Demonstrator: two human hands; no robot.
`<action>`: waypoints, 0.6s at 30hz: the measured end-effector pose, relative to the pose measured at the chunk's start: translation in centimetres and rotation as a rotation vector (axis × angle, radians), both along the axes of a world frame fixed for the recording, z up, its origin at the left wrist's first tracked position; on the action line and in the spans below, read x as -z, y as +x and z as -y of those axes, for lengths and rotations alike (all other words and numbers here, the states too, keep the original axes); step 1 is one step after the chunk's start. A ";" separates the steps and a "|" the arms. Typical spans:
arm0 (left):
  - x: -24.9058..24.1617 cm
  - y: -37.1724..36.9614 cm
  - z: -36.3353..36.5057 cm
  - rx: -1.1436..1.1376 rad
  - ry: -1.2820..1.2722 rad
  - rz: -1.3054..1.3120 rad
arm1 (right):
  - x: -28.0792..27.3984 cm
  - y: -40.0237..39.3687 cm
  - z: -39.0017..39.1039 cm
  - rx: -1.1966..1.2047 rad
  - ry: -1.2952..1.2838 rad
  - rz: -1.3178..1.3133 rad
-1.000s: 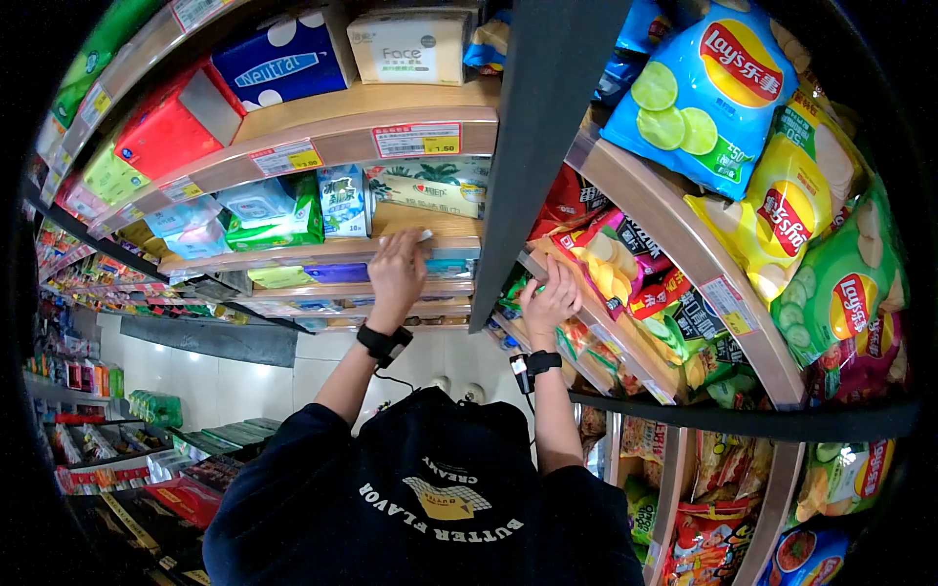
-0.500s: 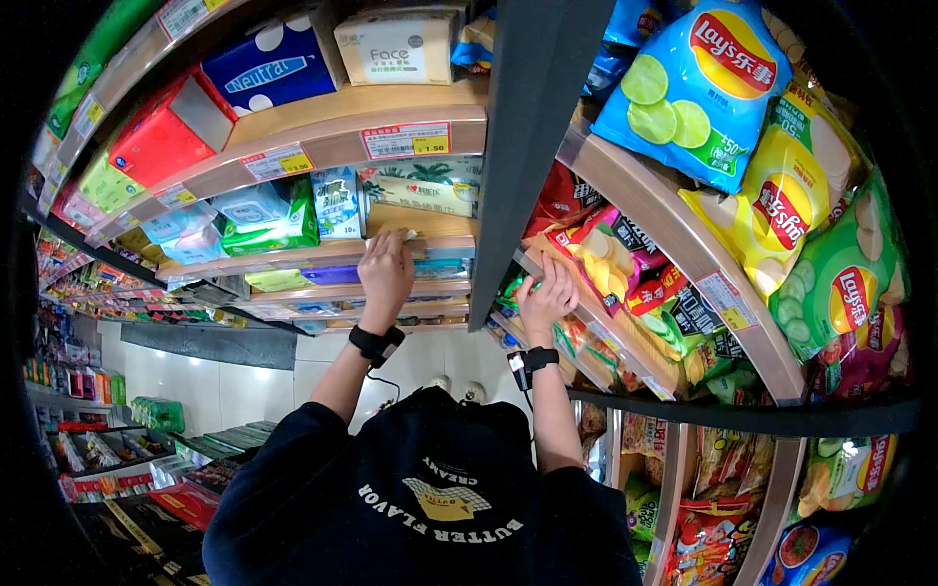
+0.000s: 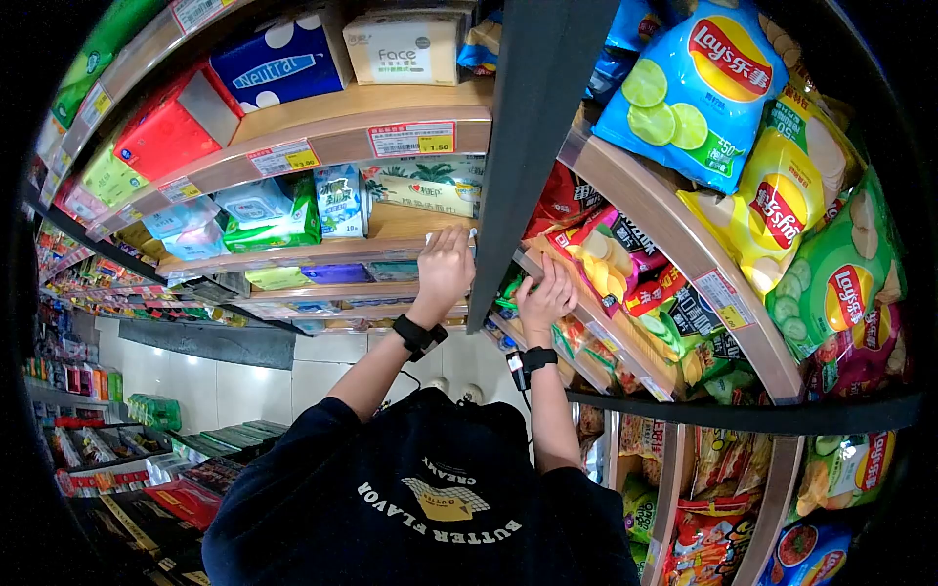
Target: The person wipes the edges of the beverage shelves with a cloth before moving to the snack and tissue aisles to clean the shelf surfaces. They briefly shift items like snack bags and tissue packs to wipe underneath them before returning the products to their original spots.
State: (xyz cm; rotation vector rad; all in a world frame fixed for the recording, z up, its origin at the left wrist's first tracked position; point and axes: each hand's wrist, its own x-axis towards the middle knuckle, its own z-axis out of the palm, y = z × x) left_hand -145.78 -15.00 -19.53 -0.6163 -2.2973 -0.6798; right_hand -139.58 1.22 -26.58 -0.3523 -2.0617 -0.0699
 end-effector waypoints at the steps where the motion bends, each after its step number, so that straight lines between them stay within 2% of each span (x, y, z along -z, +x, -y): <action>1: 0.0 0.0 0.0 0.000 -0.003 -0.007 | 0.0 0.0 0.0 -0.001 0.000 0.000; 7: -0.4 0.3 1.3 0.080 0.012 0.003 | -0.2 0.2 0.1 -0.024 -0.020 0.010; 18: -1.2 0.0 7.5 -0.043 0.048 -0.034 | -0.9 0.7 0.4 -0.026 -0.046 0.061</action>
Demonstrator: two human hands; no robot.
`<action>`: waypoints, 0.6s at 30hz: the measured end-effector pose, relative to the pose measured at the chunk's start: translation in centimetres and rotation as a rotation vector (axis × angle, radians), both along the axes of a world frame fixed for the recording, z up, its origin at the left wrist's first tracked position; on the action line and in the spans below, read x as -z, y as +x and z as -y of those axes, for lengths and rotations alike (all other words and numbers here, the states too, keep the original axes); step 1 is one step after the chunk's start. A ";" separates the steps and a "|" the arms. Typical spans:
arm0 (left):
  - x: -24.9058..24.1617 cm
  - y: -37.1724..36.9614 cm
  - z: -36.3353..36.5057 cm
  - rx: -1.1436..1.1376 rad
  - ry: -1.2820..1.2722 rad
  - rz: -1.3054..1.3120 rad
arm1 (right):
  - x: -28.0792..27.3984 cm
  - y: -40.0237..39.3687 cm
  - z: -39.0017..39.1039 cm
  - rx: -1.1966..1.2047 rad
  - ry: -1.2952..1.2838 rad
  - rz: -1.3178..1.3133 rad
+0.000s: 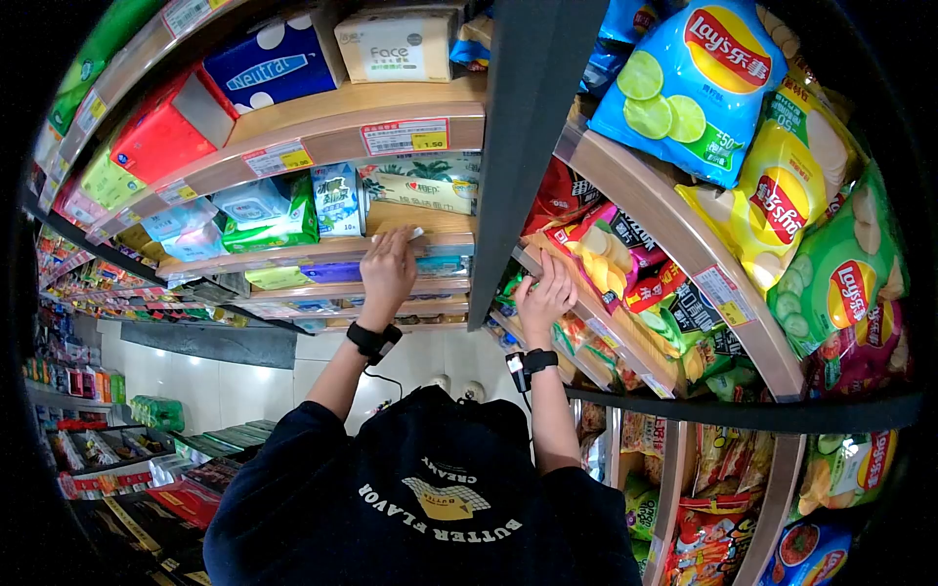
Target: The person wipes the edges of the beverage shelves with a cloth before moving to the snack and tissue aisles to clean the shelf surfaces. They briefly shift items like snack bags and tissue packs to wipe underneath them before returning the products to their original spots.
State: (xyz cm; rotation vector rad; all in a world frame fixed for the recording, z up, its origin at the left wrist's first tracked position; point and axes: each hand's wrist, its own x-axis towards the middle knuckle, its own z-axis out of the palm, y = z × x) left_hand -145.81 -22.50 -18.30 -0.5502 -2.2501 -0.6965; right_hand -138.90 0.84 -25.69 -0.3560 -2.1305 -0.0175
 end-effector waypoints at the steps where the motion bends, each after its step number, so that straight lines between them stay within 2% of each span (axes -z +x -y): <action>1: 0.0 0.0 0.5 -0.011 -0.003 0.012 | 0.1 0.0 0.0 0.005 0.004 -0.002; 7: -0.2 -0.1 2.0 -0.051 0.013 0.021 | 0.7 -0.4 -0.3 0.025 0.029 -0.018; 18: 0.7 -0.3 0.1 -0.065 0.003 -0.023 | 0.9 -0.6 -0.4 0.037 0.043 -0.041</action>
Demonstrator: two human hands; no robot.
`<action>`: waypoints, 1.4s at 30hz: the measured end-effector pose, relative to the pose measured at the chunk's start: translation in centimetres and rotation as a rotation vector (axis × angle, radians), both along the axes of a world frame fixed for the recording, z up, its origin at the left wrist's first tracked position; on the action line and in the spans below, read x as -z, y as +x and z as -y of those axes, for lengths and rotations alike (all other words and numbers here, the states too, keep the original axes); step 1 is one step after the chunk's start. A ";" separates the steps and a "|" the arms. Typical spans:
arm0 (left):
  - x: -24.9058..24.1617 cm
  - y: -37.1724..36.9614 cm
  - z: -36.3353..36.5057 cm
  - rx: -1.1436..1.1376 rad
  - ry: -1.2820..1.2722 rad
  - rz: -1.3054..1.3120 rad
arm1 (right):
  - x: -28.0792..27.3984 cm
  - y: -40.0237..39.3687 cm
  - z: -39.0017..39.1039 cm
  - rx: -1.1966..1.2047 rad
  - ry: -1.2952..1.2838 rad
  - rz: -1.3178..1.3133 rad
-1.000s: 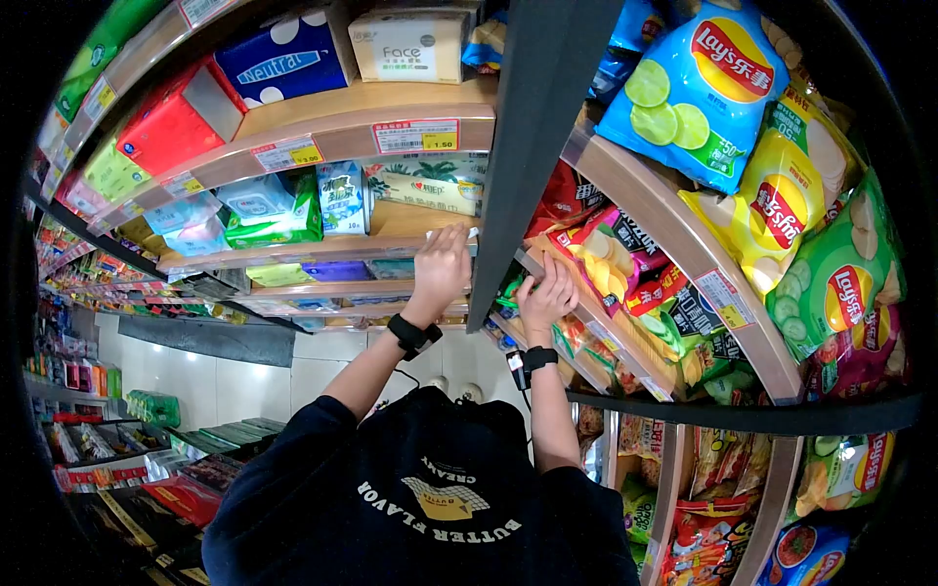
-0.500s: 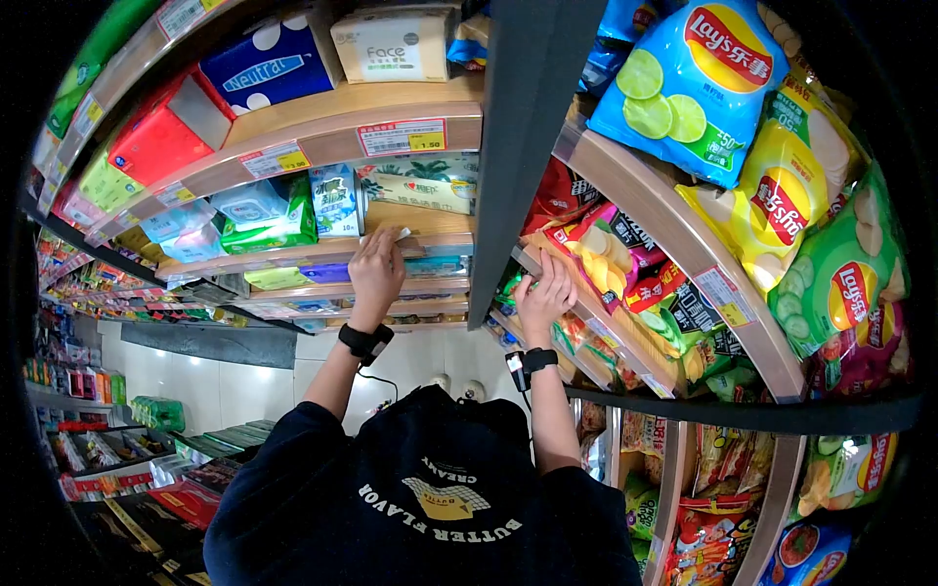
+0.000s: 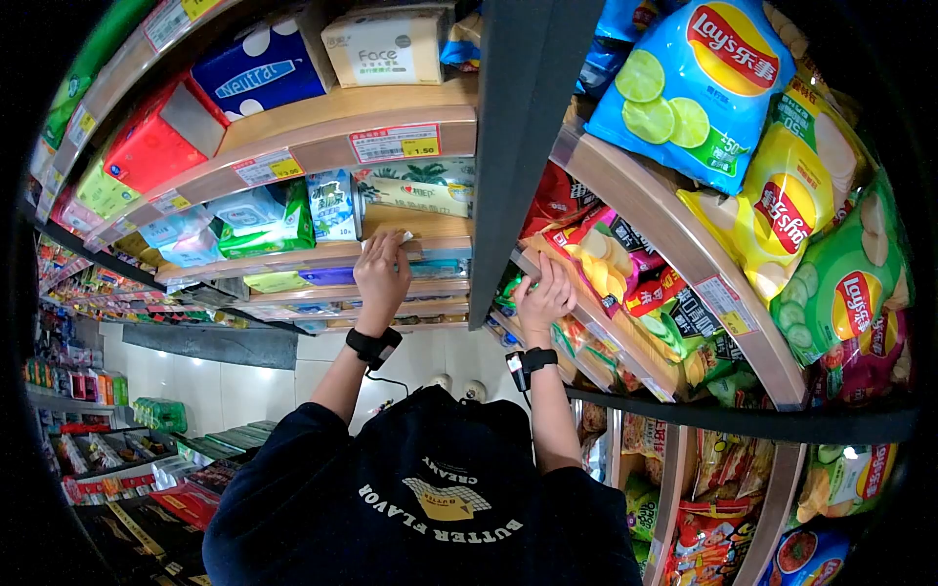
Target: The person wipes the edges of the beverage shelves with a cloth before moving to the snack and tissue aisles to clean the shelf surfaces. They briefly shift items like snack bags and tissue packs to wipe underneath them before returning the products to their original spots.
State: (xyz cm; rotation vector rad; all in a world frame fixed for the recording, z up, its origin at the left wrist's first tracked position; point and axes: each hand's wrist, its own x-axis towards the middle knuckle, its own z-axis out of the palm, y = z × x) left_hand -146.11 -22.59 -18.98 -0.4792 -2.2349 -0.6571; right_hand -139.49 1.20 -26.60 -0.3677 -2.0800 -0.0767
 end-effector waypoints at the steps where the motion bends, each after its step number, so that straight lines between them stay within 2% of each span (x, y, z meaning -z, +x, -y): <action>1: 0.1 0.0 -0.4 0.001 -0.004 -0.014 | 0.0 0.0 0.0 -0.001 -0.003 0.004; 16: 0.9 0.4 -8.7 0.124 -0.083 0.052 | -0.4 0.0 0.2 -0.006 -0.008 -0.012; 22: 0.0 0.7 -6.8 0.217 0.012 0.062 | -0.2 0.3 0.2 -0.034 -0.039 0.030; 34: -0.6 0.2 1.7 0.056 0.059 0.062 | -0.4 0.3 0.1 -0.035 -0.038 0.024; 42: 0.3 -0.1 0.5 0.001 -0.048 0.042 | 0.2 -0.1 -0.1 0.005 -0.005 -0.005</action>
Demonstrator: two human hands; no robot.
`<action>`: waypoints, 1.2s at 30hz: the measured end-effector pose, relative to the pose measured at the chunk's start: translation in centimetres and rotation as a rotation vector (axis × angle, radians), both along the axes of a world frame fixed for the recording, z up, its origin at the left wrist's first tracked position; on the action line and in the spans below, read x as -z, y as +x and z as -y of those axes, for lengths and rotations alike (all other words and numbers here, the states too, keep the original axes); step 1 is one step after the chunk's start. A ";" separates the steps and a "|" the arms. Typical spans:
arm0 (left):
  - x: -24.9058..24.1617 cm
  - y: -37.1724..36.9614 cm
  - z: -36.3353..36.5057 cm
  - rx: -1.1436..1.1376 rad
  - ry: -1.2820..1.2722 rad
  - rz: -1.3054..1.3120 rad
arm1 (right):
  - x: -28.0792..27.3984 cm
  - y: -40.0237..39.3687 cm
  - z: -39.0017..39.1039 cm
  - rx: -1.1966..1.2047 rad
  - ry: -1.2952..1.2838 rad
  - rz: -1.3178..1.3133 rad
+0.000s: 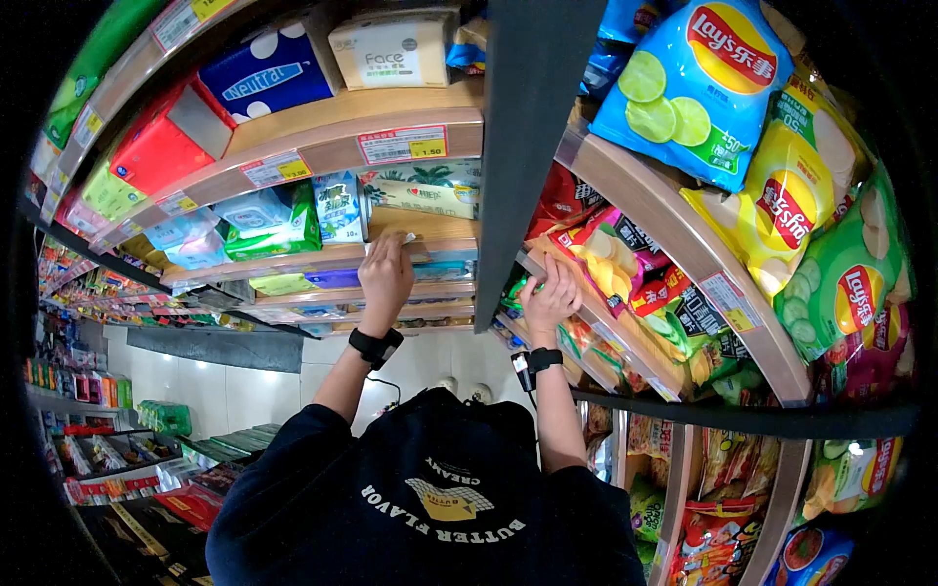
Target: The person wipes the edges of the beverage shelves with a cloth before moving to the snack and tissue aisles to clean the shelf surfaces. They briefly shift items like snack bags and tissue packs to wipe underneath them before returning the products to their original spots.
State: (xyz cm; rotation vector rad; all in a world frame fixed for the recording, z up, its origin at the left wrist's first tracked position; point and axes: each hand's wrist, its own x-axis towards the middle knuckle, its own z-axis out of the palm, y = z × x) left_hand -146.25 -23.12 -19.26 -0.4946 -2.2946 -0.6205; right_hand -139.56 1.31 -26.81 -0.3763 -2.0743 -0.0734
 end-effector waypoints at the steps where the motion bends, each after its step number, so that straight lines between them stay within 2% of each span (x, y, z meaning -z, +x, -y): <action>1: 0.2 0.1 -0.6 0.006 -0.006 0.013 | 0.0 0.0 0.1 0.001 0.004 -0.005; 5: 0.2 0.0 -3.9 0.050 -0.012 -0.076 | -0.2 -0.1 0.1 0.017 0.022 -0.003; 14: 0.6 0.3 -9.1 0.146 -0.016 -0.036 | 0.0 0.0 0.2 0.019 -0.010 0.010; 20: 0.0 0.8 -7.9 0.193 0.047 -0.011 | -0.1 0.1 0.2 -0.021 -0.013 0.004; 23: -0.8 1.0 -6.3 0.186 0.096 0.104 | -0.1 0.1 0.2 -0.028 -0.023 0.014; 36: -0.9 0.1 1.0 0.033 0.077 0.023 | -0.2 0.1 -0.1 -0.041 -0.012 0.017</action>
